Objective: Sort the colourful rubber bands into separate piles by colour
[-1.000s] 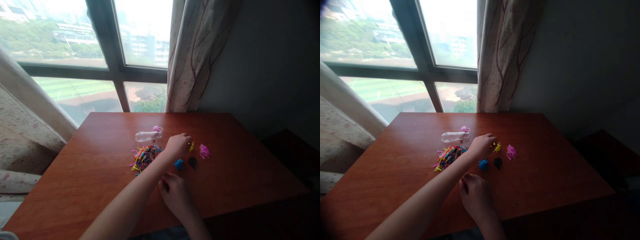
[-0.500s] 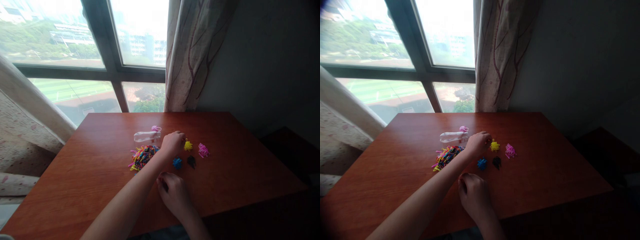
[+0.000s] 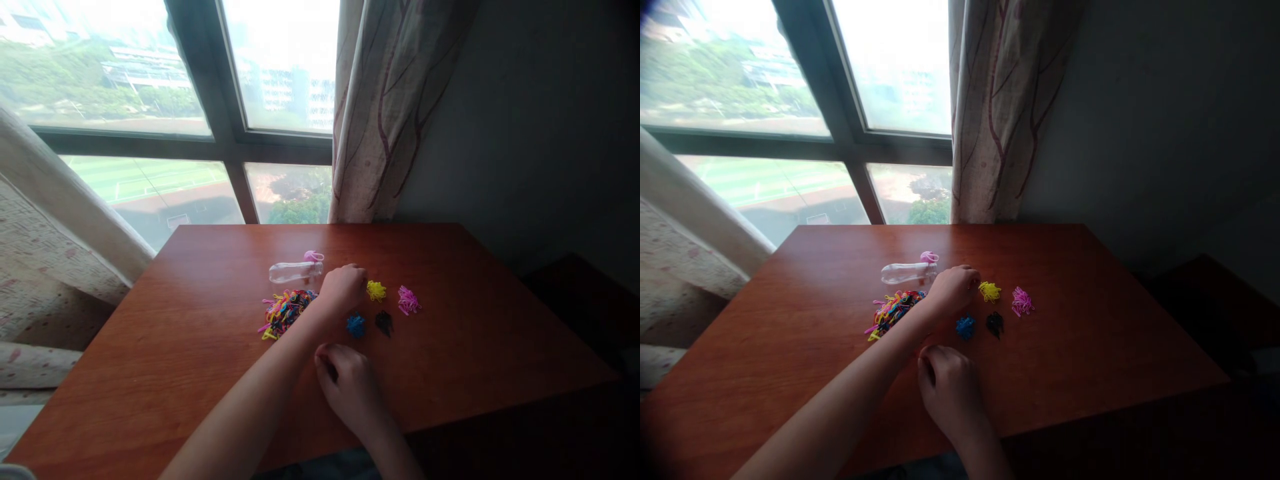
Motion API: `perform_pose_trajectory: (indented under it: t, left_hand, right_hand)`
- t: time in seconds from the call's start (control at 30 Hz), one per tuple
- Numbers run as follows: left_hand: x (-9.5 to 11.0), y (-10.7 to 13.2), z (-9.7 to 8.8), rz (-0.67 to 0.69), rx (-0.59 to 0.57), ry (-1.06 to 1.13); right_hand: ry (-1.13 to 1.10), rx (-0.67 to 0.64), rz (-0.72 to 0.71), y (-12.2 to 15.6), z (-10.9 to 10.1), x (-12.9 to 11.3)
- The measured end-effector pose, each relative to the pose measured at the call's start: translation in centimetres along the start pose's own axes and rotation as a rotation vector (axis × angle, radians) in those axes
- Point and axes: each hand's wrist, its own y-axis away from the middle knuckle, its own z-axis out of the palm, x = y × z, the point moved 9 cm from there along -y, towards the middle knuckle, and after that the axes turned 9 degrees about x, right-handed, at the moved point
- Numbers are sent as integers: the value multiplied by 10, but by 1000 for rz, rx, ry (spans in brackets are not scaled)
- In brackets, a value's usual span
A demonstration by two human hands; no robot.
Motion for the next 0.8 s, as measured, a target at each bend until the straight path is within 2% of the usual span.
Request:
perform_pose_trajectory:
  t: [0.1,0.2,0.43,0.6,0.8]
  left_hand:
    - [-5,10,-16,8,23,32]
    - [-13,31,-36,1,54,63]
    - [-32,112,-72,-48,142,167]
    - [-64,160,-78,-169,208,176]
    - [-84,190,-72,-185,251,190]
  right_hand:
    - [14,-2,-7,-1,-1,-2]
    - [31,-3,-15,-1,-2,-4]
    - [54,-23,-12,0,-3,-5]
    - [91,-33,-22,-1,-1,-7]
    - [149,-42,-30,-1,1,-8]
